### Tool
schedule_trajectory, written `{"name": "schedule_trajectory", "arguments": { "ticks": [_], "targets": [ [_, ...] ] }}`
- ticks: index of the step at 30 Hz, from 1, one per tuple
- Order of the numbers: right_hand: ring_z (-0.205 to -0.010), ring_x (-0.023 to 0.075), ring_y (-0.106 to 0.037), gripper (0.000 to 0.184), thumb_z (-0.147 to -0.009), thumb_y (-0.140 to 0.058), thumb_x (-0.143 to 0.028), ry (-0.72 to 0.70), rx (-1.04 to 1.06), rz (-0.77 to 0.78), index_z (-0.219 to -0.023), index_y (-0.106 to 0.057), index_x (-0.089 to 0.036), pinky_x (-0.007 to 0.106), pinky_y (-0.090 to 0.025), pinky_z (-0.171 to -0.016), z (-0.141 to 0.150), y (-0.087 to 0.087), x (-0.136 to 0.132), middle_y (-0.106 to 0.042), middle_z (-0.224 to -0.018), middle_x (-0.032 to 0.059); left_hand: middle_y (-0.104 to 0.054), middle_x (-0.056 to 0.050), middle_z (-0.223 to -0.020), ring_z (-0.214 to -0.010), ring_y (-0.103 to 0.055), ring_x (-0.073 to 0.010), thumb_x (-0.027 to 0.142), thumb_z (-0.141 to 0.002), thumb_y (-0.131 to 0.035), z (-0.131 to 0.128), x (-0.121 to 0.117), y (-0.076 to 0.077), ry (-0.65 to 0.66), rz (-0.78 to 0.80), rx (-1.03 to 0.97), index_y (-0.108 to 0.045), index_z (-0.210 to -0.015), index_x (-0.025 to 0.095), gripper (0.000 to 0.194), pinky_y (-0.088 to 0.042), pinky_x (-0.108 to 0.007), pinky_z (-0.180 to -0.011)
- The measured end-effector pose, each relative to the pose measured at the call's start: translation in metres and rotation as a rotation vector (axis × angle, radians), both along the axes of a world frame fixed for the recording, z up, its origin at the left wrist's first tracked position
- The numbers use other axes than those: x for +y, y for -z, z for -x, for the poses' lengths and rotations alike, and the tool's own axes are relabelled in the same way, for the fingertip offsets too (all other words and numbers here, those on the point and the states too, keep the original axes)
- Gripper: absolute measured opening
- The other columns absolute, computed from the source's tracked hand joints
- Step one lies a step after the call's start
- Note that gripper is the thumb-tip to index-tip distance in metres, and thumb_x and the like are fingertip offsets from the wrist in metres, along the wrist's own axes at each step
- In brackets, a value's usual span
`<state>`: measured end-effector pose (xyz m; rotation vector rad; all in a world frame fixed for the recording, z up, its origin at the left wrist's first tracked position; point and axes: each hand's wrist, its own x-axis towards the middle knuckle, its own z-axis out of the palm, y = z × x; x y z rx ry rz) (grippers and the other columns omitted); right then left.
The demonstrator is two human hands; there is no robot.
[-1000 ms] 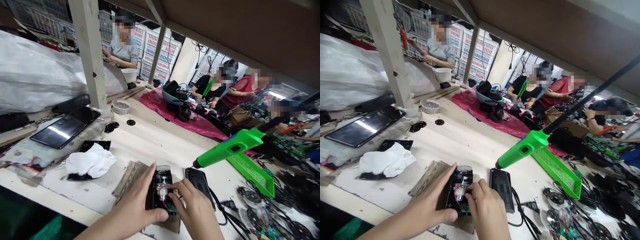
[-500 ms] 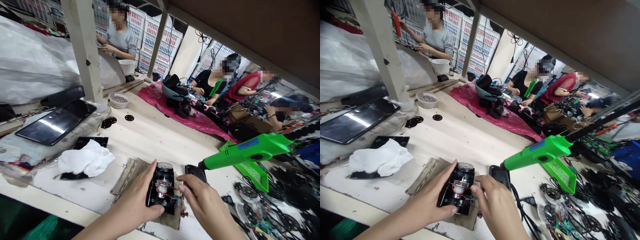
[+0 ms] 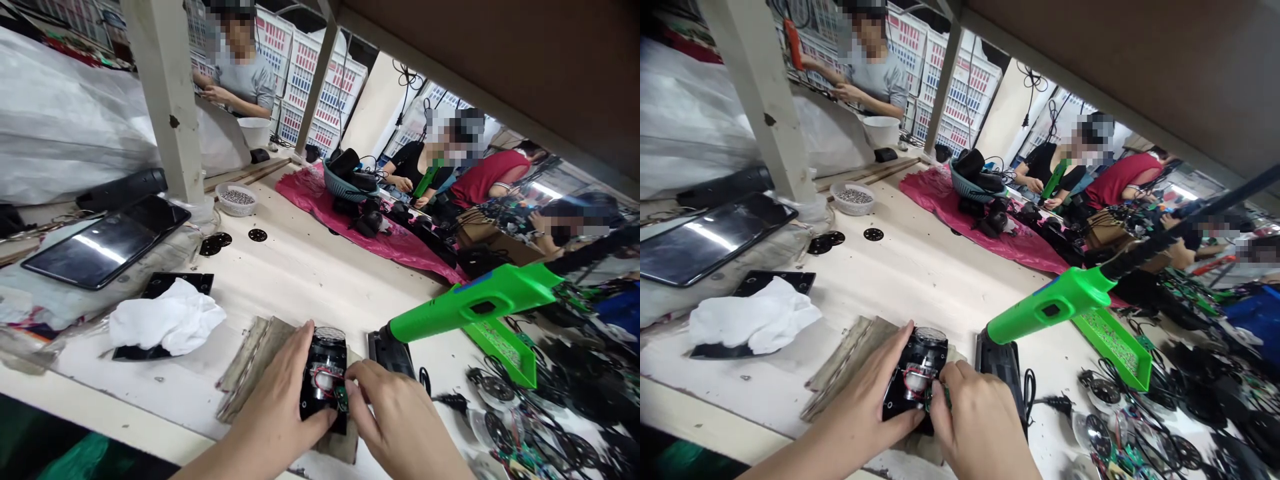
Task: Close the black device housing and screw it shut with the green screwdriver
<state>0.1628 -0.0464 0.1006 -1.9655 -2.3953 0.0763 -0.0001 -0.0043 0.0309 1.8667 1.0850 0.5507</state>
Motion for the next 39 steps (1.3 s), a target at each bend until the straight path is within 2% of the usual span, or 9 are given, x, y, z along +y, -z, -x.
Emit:
{"name": "schedule_trajectory", "arguments": {
  "ticks": [4,7,9,12,15,19,24,29,39],
  "targets": [
    [-0.049,0.0192,-0.062,0.016,-0.089,-0.047,-0.024,-0.077,-0.149,-0.104,-0.078,-0.058,-0.023,0.030,-0.031,-0.046,0.002,0.008,0.007,-0.063,-0.066,-0.0015,-0.016,-0.016,-0.158,-0.144,-0.015,-0.0271,0.026,-0.071,-0.058,0.001,0.000,0.002,0.003,0.003,0.021,-0.002,-0.149,0.016,0.096,-0.021,-0.053,-0.115],
    [-0.041,0.0160,-0.054,0.027,-0.090,-0.039,-0.014,-0.196,-0.176,-0.235,-0.069,-0.053,-0.024,0.031,-0.027,-0.044,0.001,0.009,0.008,-0.058,-0.058,-0.0030,-0.017,-0.018,-0.158,-0.144,-0.016,-0.0292,0.027,-0.070,-0.060,0.002,0.000,-0.001,0.000,0.012,0.027,-0.003,-0.149,0.014,0.098,-0.020,-0.054,-0.116],
    [-0.042,0.0143,-0.052,0.034,-0.093,-0.031,-0.012,-0.252,-0.119,-0.285,-0.068,-0.051,-0.024,0.030,-0.029,-0.045,-0.003,0.003,0.006,-0.056,-0.057,-0.0034,-0.019,-0.018,-0.157,-0.144,-0.017,-0.0302,0.027,-0.070,-0.060,0.002,0.000,-0.002,-0.001,0.016,0.025,-0.006,-0.149,0.014,0.097,-0.022,-0.054,-0.115],
    [-0.043,0.0128,-0.052,0.032,-0.096,-0.031,-0.018,-0.228,-0.087,-0.314,-0.072,-0.052,-0.023,0.028,-0.032,-0.044,-0.014,-0.011,0.002,-0.055,-0.059,-0.0033,-0.021,-0.017,-0.157,-0.143,-0.018,-0.0312,0.028,-0.070,-0.060,0.003,0.000,-0.003,0.004,0.014,0.014,-0.008,-0.149,0.014,0.095,-0.022,-0.054,-0.115],
    [-0.042,0.0137,-0.052,0.032,-0.095,-0.032,-0.018,-0.218,-0.152,-0.304,-0.071,-0.052,-0.023,0.029,-0.031,-0.043,-0.019,-0.018,0.001,-0.053,-0.058,-0.0033,-0.020,-0.017,-0.157,-0.143,-0.017,-0.0327,0.030,-0.071,-0.059,0.004,0.000,-0.003,0.011,0.047,-0.002,-0.006,-0.150,0.017,0.096,-0.022,-0.057,-0.114],
    [-0.043,0.0149,-0.049,0.031,-0.089,-0.033,-0.008,-0.299,-0.148,-0.263,-0.068,-0.049,-0.024,0.029,-0.030,-0.045,-0.012,-0.012,0.007,-0.053,-0.058,-0.0036,-0.016,-0.017,-0.158,-0.144,-0.015,-0.0318,0.031,-0.071,-0.060,0.005,0.001,-0.005,0.015,0.065,-0.005,-0.003,-0.150,0.017,0.098,-0.021,-0.057,-0.114],
    [-0.044,0.0151,-0.046,0.030,-0.072,-0.037,0.004,-0.348,-0.185,-0.231,-0.067,-0.047,-0.024,0.030,-0.026,-0.047,-0.003,-0.007,0.016,-0.053,-0.060,-0.0030,-0.015,-0.018,-0.158,-0.144,-0.015,-0.0292,0.030,-0.070,-0.060,0.005,0.002,-0.006,0.021,0.103,0.016,-0.002,-0.150,0.014,0.101,-0.019,-0.055,-0.115],
    [-0.046,0.0152,-0.045,0.031,-0.057,-0.039,0.005,-0.377,-0.203,-0.223,-0.067,-0.046,-0.023,0.031,-0.023,-0.049,-0.005,-0.006,0.017,-0.053,-0.061,-0.0031,-0.018,-0.018,-0.157,-0.144,-0.018,-0.0307,0.031,-0.070,-0.060,0.005,0.001,-0.003,0.009,0.086,0.012,-0.003,-0.150,0.015,0.100,-0.022,-0.055,-0.114],
    [-0.047,0.0153,-0.044,0.032,-0.060,-0.038,0.006,-0.363,-0.177,-0.203,-0.069,-0.046,-0.023,0.030,-0.022,-0.050,-0.006,-0.004,0.014,-0.053,-0.062,-0.0031,-0.018,-0.018,-0.157,-0.144,-0.017,-0.0287,0.030,-0.071,-0.059,0.003,0.002,-0.001,0.010,0.057,0.026,-0.003,-0.150,0.013,0.098,-0.021,-0.052,-0.115]
  ]
}}
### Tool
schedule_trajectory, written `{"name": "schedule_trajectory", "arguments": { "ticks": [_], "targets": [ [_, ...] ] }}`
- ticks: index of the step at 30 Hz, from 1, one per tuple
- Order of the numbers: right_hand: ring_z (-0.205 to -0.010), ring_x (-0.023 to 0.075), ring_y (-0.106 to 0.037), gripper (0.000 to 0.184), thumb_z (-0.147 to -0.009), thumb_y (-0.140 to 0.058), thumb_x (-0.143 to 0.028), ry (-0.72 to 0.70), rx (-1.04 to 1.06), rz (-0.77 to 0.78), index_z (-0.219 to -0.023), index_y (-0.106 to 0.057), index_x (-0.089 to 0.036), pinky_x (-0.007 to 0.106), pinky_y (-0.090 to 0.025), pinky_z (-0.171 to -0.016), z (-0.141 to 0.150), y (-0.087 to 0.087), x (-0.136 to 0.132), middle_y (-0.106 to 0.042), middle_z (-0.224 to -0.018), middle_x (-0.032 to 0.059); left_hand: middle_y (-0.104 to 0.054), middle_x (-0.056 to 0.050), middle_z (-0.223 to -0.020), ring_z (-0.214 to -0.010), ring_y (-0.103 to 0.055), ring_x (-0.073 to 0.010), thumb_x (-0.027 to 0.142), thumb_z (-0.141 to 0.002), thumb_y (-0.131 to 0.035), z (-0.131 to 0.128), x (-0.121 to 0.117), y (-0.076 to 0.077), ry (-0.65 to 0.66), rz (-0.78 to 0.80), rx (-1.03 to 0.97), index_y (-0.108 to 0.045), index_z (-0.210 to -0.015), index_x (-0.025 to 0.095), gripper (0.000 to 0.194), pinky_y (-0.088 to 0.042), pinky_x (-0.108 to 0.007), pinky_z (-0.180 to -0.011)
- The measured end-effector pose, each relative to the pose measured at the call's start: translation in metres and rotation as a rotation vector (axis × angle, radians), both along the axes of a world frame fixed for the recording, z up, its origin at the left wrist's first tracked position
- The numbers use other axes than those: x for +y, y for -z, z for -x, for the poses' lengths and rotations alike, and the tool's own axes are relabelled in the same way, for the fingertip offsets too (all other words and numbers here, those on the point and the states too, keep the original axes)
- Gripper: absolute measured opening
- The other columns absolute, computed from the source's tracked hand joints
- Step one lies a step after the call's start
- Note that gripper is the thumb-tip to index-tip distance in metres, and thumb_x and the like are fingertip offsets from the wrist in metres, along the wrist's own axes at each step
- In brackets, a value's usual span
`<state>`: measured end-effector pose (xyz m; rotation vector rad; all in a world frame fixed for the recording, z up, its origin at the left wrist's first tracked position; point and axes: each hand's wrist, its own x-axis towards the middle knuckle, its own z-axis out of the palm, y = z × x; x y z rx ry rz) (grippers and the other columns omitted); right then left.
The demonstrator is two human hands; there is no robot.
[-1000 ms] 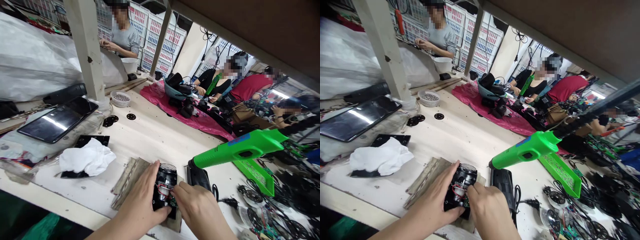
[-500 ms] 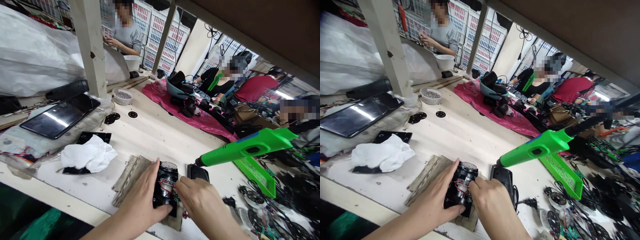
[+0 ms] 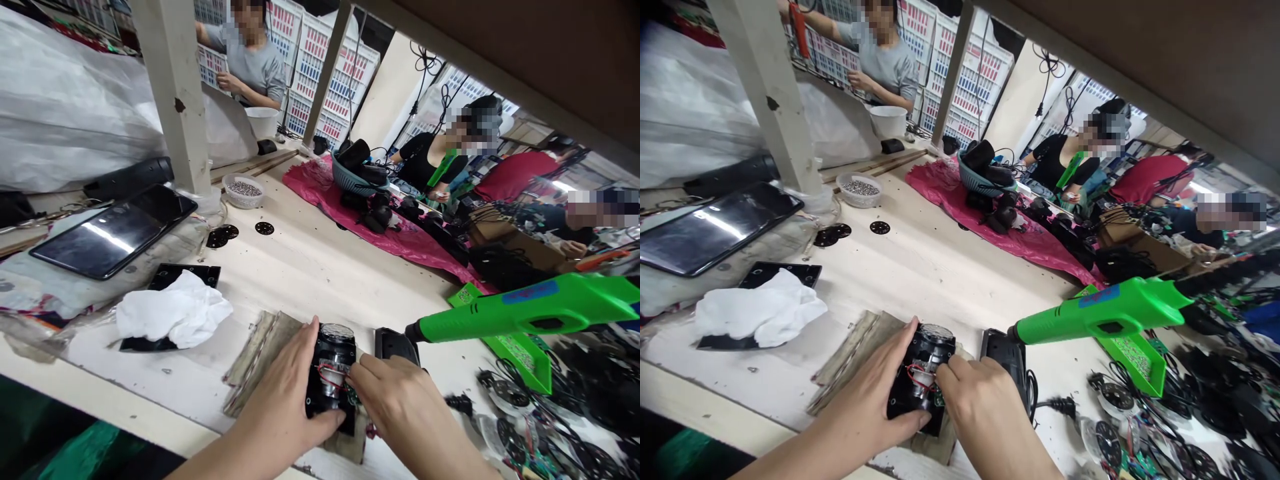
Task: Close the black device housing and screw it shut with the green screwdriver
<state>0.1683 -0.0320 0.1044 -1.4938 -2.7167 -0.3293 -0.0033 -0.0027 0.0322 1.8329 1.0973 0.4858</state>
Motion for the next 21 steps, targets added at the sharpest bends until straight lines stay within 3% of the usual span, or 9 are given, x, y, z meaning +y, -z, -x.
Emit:
{"name": "schedule_trajectory", "arguments": {
  "ticks": [8,21],
  "targets": [
    [-0.048,0.0154,-0.046,0.025,-0.076,-0.043,0.001,0.027,0.040,0.047,-0.070,-0.048,-0.023,0.030,-0.025,-0.049,-0.0014,0.0011,0.0030,-0.054,-0.063,-0.0034,-0.017,-0.017,-0.158,-0.144,-0.017,-0.0286,0.030,-0.071,-0.058,-0.0004,-0.0003,-0.0002,-0.003,-0.012,0.000,-0.003,-0.150,0.013,0.098,-0.021,-0.052,-0.115],
    [-0.047,0.0146,-0.045,0.023,-0.088,-0.044,-0.008,0.027,0.055,0.039,-0.070,-0.047,-0.023,0.030,-0.025,-0.050,-0.0006,0.0084,0.0038,-0.054,-0.062,-0.0037,-0.021,-0.020,-0.156,-0.143,-0.020,-0.0279,0.024,-0.071,-0.060,0.0006,-0.0037,0.0051,-0.004,-0.076,0.019,0.001,-0.147,0.017,0.098,-0.025,-0.054,-0.114]
  ]
}}
